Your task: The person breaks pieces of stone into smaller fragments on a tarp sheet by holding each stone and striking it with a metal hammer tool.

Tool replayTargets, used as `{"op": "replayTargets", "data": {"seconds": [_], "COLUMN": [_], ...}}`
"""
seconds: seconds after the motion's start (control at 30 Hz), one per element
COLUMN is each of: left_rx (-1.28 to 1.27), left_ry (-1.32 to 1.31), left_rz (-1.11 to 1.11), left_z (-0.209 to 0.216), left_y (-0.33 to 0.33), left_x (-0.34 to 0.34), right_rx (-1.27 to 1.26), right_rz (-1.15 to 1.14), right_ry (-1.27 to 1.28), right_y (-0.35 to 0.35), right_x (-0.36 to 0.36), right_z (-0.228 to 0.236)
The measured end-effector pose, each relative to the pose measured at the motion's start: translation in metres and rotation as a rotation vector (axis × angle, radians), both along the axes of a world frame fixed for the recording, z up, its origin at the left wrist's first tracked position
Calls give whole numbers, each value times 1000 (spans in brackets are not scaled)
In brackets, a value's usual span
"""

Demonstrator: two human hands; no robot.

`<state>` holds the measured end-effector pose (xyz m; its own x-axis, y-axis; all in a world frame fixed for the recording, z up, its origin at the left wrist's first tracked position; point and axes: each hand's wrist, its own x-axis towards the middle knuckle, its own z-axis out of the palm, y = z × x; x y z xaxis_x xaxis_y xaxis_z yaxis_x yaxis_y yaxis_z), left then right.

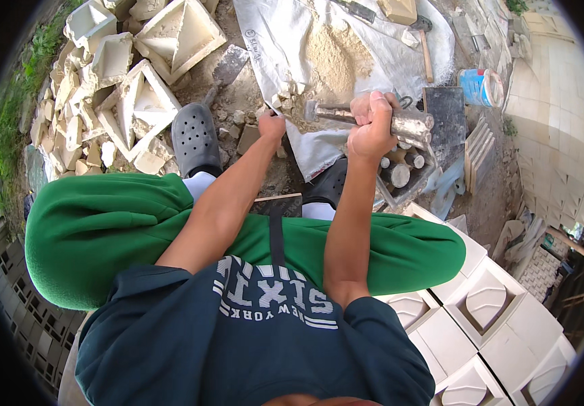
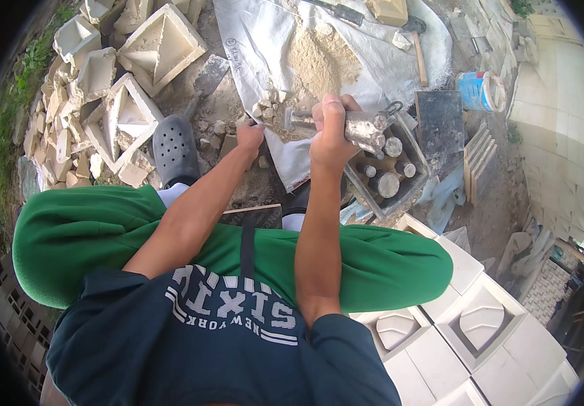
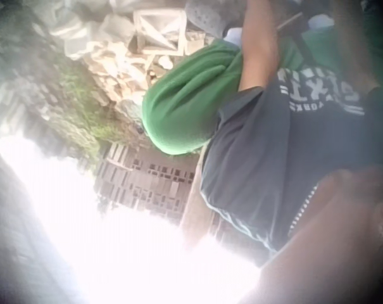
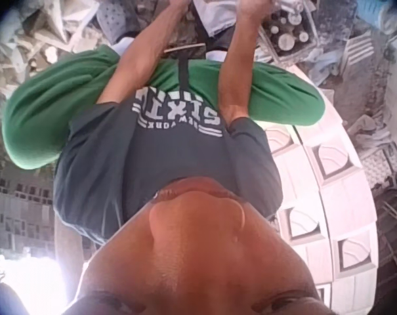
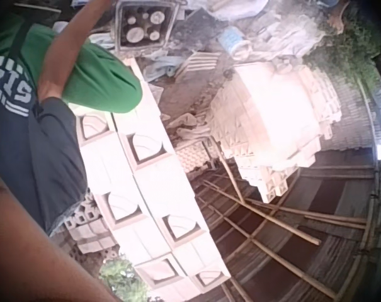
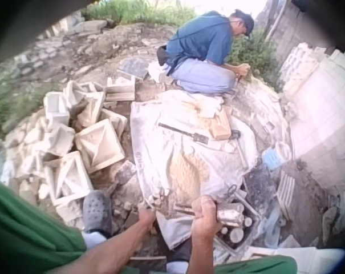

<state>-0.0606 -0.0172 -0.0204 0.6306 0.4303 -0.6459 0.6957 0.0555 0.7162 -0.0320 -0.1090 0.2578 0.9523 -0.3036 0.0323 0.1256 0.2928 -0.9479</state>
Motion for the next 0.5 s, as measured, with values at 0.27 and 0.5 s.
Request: {"op": "replayTargets", "data": {"seconds": [0.27,0.5], "left_rx": [39,48], "left_ry": [57,73], "left_rz": [62,24], "left_z": [3,17], "left_y": [-10,-9], "left_x": [2,5], "right_rx": [-81,-76], "right_rz": [12,87], "right_ry": [63,-80], "right_y": [3,-8], "right_x": [12,-5], "right_z": [-56,-9]}}
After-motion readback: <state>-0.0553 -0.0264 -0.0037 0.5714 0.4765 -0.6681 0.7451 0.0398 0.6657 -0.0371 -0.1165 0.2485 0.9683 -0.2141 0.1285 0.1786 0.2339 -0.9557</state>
